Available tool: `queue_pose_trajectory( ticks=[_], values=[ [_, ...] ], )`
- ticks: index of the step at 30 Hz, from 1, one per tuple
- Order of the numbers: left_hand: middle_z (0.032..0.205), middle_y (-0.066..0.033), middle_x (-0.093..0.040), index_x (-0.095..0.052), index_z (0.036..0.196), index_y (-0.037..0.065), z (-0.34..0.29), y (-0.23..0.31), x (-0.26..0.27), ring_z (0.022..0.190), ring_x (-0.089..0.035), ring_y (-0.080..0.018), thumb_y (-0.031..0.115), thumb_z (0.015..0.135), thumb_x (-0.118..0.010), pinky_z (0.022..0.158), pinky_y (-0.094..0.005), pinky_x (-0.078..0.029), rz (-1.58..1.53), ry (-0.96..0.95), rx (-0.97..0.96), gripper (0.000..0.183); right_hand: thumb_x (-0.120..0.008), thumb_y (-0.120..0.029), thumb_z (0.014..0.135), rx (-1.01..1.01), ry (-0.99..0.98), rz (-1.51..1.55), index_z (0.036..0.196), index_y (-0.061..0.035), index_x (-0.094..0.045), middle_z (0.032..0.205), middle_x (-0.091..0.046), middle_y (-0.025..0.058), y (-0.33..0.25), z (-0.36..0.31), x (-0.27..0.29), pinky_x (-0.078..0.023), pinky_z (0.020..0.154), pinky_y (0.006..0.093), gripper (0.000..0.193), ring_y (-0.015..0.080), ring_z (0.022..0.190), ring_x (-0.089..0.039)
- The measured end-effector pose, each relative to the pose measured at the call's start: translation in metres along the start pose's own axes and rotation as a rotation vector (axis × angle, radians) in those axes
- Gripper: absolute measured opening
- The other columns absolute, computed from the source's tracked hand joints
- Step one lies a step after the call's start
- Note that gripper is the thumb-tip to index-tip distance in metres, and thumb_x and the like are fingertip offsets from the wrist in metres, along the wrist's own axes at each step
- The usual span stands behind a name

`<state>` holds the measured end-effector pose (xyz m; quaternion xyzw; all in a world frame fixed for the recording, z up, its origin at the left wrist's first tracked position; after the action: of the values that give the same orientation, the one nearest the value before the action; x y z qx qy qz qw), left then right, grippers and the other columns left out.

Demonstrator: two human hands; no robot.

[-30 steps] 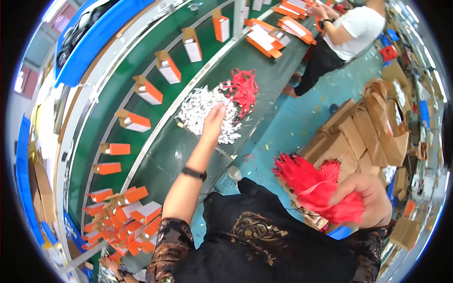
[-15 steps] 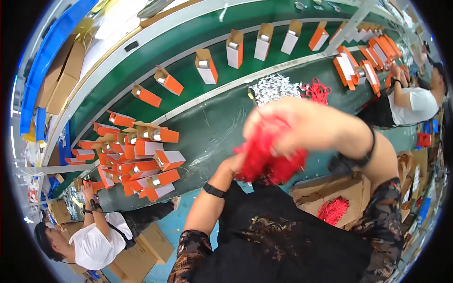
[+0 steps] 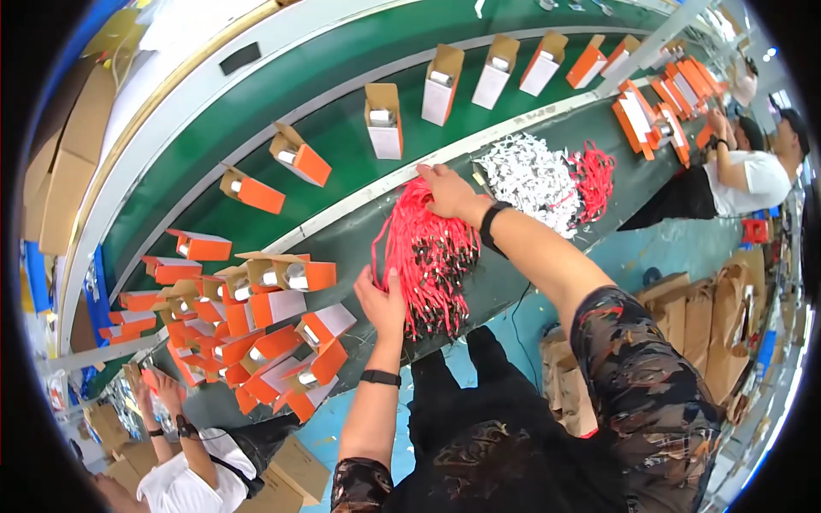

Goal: The person picks up a red lanyard and a white plastic clip by hand, joins them together, and places the assembled unit into an orange box.

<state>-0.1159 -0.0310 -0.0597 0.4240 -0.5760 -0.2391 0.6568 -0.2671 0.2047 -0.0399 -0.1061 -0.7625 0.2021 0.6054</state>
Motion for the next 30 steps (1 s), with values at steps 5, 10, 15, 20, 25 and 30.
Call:
queue_pose_trajectory(
  ticks=[5,10,15,20,25,30],
  values=[
    [0.117,-0.0262,-0.053,-0.05,0.12,-0.01,0.053,0.019,-0.034,0.113,-0.051,-0.0404,0.03,0.086,-0.069,0.099,-0.0454,-0.04,-0.016,0.162,-0.074,0.056,-0.076,-0.028,0.075,-0.488,0.486,0.276,0.141,-0.0033,-0.036,0.128,-0.046,0.0285,0.014,-0.077,-0.009,-0.044,0.099,0.0443,0.081,0.045,0.119,-0.048],
    [0.129,-0.0291,-0.044,-0.039,0.133,-0.01,0.021,0.031,-0.037,0.122,-0.043,-0.0443,0.028,0.079,-0.075,0.105,-0.049,-0.034,0.097,0.143,-0.203,0.075,-0.077,-0.037,0.075,-0.393,0.452,0.214,0.145,-0.0083,-0.036,0.14,-0.034,0.036,-0.028,-0.13,-0.036,-0.037,0.105,0.0507,0.086,0.0507,0.128,-0.038],
    [0.155,-0.0341,-0.01,-0.007,0.147,-0.013,-0.06,0.027,-0.05,0.146,-0.008,-0.0459,0.073,0.049,-0.079,0.11,-0.0687,-0.011,0.56,-0.267,-0.143,0.149,-0.079,-0.045,0.071,-0.372,0.533,0.155,0.146,-0.0116,-0.036,0.142,-0.031,0.0365,-0.027,-0.089,-0.027,-0.037,0.105,0.0545,0.093,0.0511,0.13,-0.037],
    [0.157,-0.0302,-0.001,-0.002,0.148,-0.012,-0.055,0.034,-0.059,0.147,0.003,-0.0432,0.072,0.049,-0.079,0.109,-0.0719,-0.007,0.776,-0.431,-0.041,0.151,-0.081,-0.048,0.068,-0.642,0.554,0.22,0.146,-0.0033,-0.031,0.143,-0.038,0.0279,0.003,-0.027,-0.012,-0.039,0.103,0.0542,0.103,0.043,0.13,-0.042],
    [0.158,-0.0279,-0.002,-0.003,0.148,-0.013,-0.05,0.018,-0.04,0.148,0.001,-0.0418,0.068,0.052,-0.081,0.109,-0.071,-0.011,0.781,-0.422,0.008,0.148,-0.082,-0.048,0.066,-0.842,0.204,0.082,0.131,-0.0041,-0.049,0.133,-0.05,0.017,0.025,0.003,-0.014,-0.043,0.101,0.0503,0.085,0.035,0.125,-0.049],
    [0.157,-0.0268,-0.013,-0.007,0.148,-0.012,-0.043,0.005,-0.023,0.149,-0.008,-0.0365,0.061,0.059,-0.081,0.114,-0.0613,-0.016,0.751,-0.414,0.13,0.137,-0.077,-0.043,0.07,-0.807,0.184,-0.038,0.122,-0.0037,-0.053,0.127,-0.052,0.0147,0.023,0.018,-0.017,-0.045,0.099,0.0512,0.069,0.0335,0.124,-0.049]
  ],
)
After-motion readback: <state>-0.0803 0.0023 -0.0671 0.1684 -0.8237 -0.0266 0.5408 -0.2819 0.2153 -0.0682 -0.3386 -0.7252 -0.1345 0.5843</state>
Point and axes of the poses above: each hand's wrist, its own z-axis towards the middle knuckle, its own x-axis out of the back of the hand, y = z × x, the point moved 2 cm from there along z, towards the middle knuckle
